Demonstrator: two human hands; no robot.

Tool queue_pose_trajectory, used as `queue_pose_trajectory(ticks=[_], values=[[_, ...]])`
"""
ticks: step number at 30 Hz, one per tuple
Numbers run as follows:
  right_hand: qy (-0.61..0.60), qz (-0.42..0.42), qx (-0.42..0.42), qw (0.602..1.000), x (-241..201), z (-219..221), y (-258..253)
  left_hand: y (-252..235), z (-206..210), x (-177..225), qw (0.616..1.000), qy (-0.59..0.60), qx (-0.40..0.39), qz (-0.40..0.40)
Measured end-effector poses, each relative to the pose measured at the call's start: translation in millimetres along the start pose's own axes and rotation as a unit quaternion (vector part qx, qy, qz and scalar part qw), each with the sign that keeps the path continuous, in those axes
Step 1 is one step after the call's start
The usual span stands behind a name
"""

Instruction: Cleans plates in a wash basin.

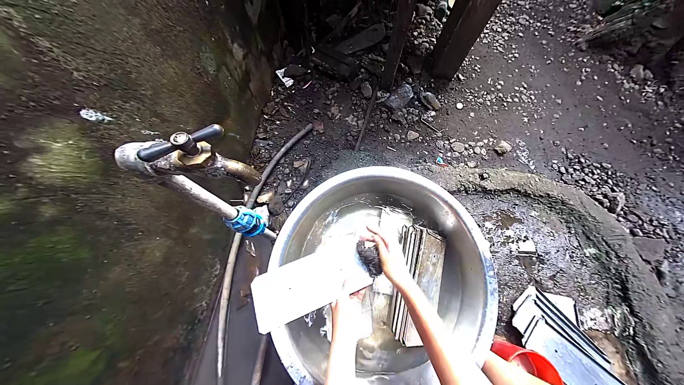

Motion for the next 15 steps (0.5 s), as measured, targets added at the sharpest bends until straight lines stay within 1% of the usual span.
queue_pose_trajectory(ticks=[1,2,3,4,5,6,7,8,9,10,11,12,15], values=[[-0.069,0.055,0.06,0.994,4.8,-13.2,-7.4,9.8,4.7,11.0,1.0,0.001,0.015,-0.012],[-0.142,0.124,0.118,0.975,7.9,-26.9,-10.9,10.7,4.6,16.1,1.0,-0.003,0.015,-0.005],[-0.201,0.193,0.152,0.948,7.5,-38.2,-10.4,9.8,4.1,18.7,1.0,-0.008,0.005,0.008],[-0.23,0.245,0.151,0.93,3.8,-45.1,-6.9,9.6,5.6,19.2,1.0,-0.011,-0.011,0.015],[-0.237,0.27,0.117,0.926,-2.1,-46.2,0.2,7.5,8.1,16.0,1.0,-0.012,-0.021,0.02],[-0.22,0.266,0.075,0.936,-7.9,-40.6,10.3,4.5,11.4,9.7,0.999,-0.013,-0.033,0.02],[-0.177,0.232,0.031,0.956,-11.6,-31.9,22.9,2.1,15.1,1.3,0.999,-0.015,-0.048,0.02],[-0.117,0.183,0.001,0.976,-15.4,-23.2,37.7,4.9,19.9,-4.3,0.998,-0.018,-0.055,0.016],[-0.048,0.121,0.007,0.991,-16.7,-16.6,52.7,6.0,22.9,-8.4,0.997,-0.018,-0.071,0.015],[0.008,0.058,0.036,0.998,-16.3,-13.7,66.7,4.6,24.3,-11.4,0.997,-0.019,-0.078,0.017],[0.038,0.011,0.082,0.996,-11.6,-14.4,78.0,3.7,24.9,-12.0,0.996,-0.021,-0.082,0.017],[0.032,0.004,0.118,0.993,-3.0,-18.5,85.8,3.6,25.4,-10.3,0.996,-0.02,-0.082,0.018],[-0.018,0.063,0.195,0.979,26.2,-34.7,90.3,-0.2,21.4,4.0,0.994,-0.063,-0.075,0.053]])
Point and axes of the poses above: each hand's wrist, its own y-axis away from the middle knuckle, its own z-axis out of the palm, x = y × z, the point moved 5 cm from there along -y, towards the middle knuckle, and after that the axes turned 12 degrees about x, right-handed, at the moved point
